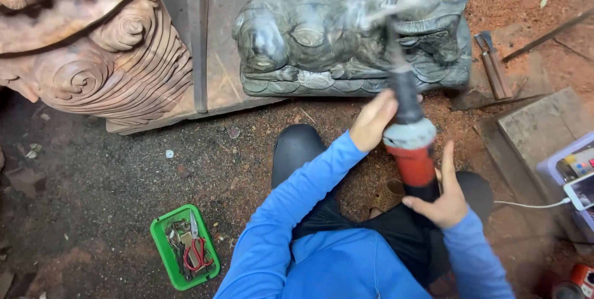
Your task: Sanding and refining the surface of a large wooden water buffalo sculpture using a handheld power tool with a sanding disc attachment.
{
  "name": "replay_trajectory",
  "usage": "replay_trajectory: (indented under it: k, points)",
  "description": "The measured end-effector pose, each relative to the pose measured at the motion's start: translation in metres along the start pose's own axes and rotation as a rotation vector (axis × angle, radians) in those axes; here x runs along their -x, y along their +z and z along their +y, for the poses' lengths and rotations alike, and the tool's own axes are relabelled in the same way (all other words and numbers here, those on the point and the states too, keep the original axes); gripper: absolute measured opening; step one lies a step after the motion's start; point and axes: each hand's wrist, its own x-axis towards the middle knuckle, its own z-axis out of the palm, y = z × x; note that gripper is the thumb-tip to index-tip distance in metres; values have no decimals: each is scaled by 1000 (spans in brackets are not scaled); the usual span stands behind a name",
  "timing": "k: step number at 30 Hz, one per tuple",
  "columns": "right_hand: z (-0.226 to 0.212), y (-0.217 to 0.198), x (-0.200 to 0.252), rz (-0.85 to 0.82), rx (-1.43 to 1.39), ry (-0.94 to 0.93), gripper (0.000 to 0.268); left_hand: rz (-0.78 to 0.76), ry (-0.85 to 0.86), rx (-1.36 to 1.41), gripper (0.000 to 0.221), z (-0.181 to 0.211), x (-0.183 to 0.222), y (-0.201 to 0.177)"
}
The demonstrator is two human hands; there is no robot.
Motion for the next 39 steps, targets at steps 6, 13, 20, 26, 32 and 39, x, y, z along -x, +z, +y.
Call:
replay_trajectory:
  k: [6, 13, 20, 26, 32, 39]
  points:
    - [-97, -32, -64, -118, 815, 116, 126, 283, -255, 352, 59, -10, -81, -14]
    - [-163, -50, -68, -199, 1098, 457, 140, 259, -259, 556, 48, -42, -97, 21]
    - [-190, -74, -77, -267, 1305, 586, 145, 381, -235, 608, 41, -60, -106, 44]
    - [-184, -79, -78, -263, 1263, 613, 146, 354, -200, 641, 40, -67, -105, 43]
    - [-189, -71, -73, -279, 1249, 658, 146, 355, -264, 562, 42, -62, -100, 38]
    - [-196, -26, -59, -234, 1075, 623, 142, 367, -202, 540, 42, -58, -92, 18]
